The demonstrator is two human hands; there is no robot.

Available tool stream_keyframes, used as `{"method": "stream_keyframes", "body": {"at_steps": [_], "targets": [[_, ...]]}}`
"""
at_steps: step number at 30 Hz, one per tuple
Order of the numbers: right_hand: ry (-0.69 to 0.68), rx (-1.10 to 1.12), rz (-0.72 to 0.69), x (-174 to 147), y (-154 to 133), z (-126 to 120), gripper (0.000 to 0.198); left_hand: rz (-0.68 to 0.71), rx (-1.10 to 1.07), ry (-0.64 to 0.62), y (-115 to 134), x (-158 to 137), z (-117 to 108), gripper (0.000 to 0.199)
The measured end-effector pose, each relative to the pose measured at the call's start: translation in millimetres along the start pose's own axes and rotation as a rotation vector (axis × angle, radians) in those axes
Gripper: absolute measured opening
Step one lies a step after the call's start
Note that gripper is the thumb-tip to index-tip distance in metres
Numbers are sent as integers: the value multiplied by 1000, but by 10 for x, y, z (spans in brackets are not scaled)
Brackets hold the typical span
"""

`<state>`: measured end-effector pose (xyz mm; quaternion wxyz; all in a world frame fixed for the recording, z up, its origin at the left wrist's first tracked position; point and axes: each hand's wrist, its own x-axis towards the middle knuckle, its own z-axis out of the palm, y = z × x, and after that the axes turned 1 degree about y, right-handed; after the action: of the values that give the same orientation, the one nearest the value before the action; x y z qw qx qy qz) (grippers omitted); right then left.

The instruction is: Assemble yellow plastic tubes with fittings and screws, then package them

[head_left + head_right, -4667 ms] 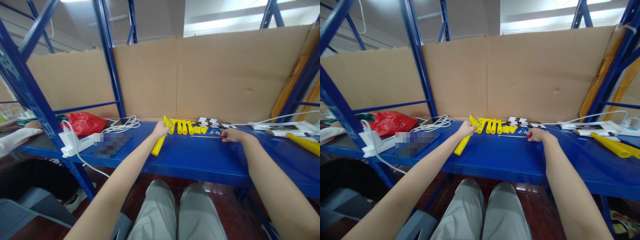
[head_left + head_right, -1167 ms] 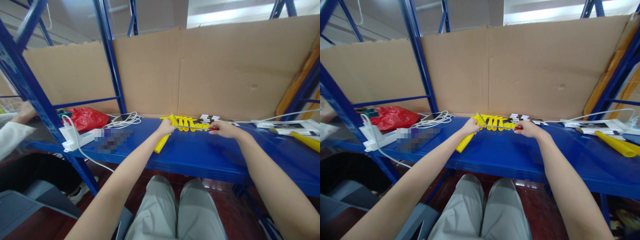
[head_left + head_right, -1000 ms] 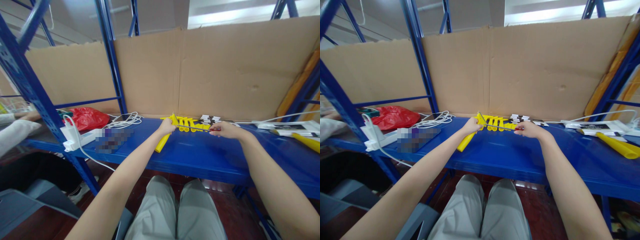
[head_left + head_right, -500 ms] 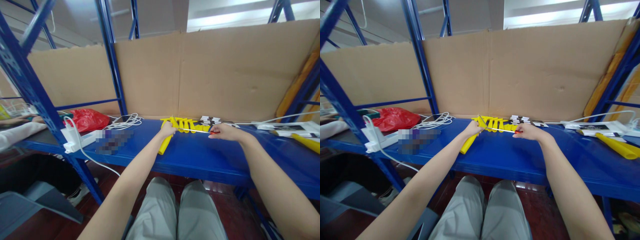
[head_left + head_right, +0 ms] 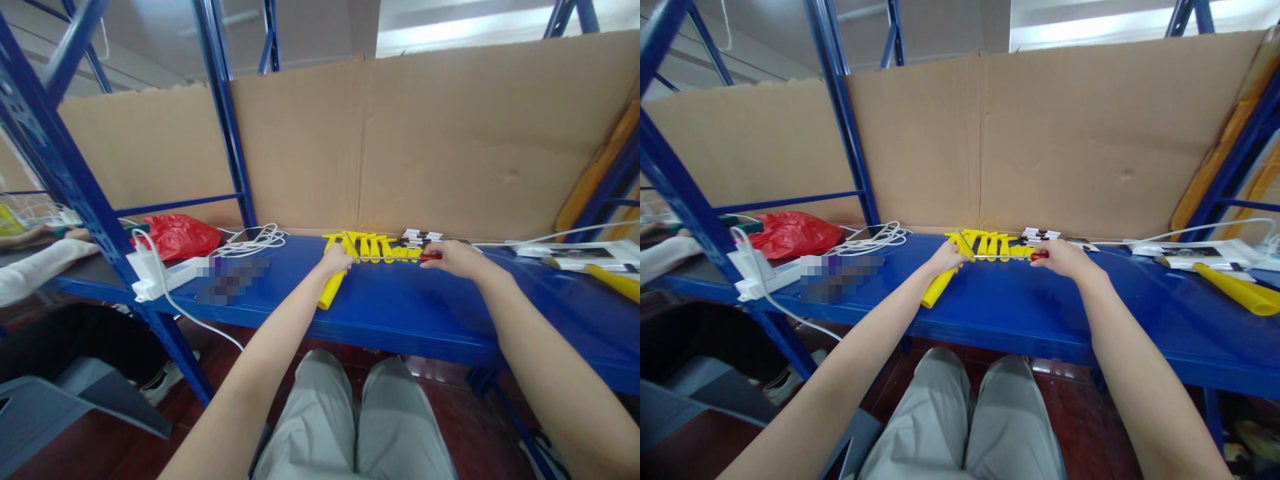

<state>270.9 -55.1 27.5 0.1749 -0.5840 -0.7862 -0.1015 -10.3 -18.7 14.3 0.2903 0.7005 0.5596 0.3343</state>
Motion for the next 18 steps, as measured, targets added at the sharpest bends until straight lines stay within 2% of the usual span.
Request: {"method": "stream_keyframes", "body": {"at_steps": [9,18], "targets": [[-12,-152,1,-21,-152,-2,19,-2,4,3,-72,50,7,16],[-172,-17,-38,-6,-168,47,23,-5,109,21,-34,-1,-52,27]]}}
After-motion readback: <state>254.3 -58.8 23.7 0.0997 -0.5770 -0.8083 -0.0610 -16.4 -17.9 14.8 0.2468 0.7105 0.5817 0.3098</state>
